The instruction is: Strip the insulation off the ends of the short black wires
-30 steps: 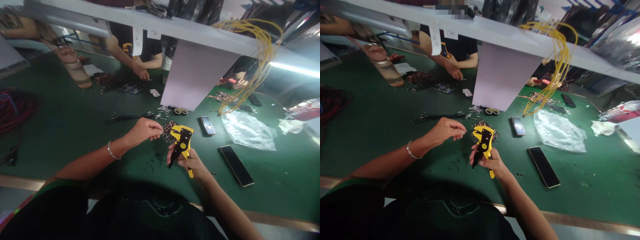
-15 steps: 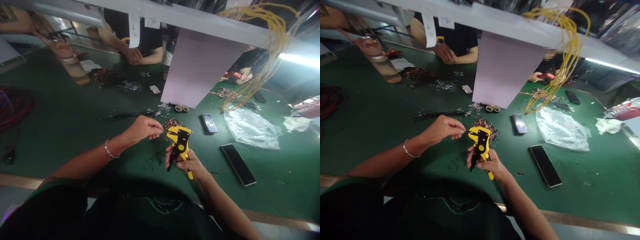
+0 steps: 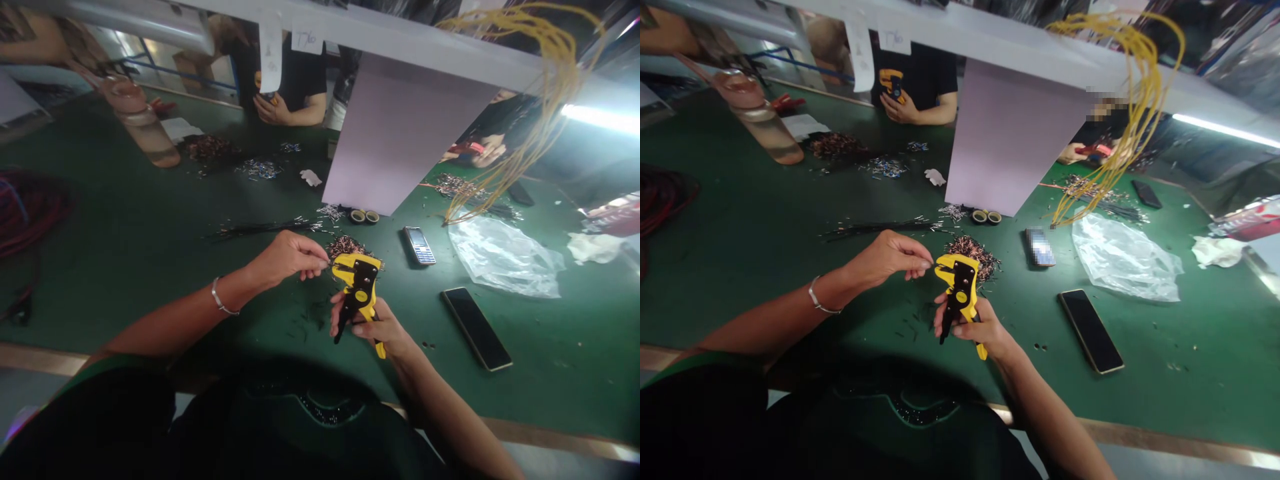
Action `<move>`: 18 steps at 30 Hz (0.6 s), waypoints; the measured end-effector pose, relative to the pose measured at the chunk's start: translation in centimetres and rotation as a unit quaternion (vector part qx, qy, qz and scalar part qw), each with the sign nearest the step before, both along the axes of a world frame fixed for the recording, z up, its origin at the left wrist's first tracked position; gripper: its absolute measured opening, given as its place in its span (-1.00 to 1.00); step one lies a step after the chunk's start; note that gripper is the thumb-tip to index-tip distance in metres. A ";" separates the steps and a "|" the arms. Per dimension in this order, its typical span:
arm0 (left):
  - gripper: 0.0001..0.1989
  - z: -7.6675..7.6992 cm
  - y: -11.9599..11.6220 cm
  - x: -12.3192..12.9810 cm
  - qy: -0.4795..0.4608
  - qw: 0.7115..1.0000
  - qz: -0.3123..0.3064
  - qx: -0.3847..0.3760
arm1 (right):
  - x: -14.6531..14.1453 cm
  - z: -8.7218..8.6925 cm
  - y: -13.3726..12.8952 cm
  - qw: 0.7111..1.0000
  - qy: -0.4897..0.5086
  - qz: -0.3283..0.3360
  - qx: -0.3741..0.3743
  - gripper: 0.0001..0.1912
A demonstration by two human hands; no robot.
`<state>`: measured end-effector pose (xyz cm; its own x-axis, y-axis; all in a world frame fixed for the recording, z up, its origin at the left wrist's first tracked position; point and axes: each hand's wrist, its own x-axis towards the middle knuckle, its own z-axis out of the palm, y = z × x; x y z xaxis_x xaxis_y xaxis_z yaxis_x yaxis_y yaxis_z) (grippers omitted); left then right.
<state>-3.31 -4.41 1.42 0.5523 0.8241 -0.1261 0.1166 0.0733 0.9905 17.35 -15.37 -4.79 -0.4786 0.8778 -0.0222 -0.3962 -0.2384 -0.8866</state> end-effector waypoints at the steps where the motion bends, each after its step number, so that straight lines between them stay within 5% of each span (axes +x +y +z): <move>1: -0.92 0.0 0.0 0.0 0.002 1.000 0.000 0.000 | 0.0 0.0 0.0 1.000 -0.001 0.001 0.001 -0.49; 18: -0.93 -0.3 0.2 -0.1 0.016 1.000 -0.019 0.007 | -0.3 -0.1 -0.7 0.999 -0.036 -0.031 -0.006 -0.57</move>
<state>-3.42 -4.19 1.12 0.5785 0.8047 -0.1333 0.1503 0.0554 0.9871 17.02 -16.05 -4.86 -0.4209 0.9048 -0.0647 -0.3460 -0.2261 -0.9106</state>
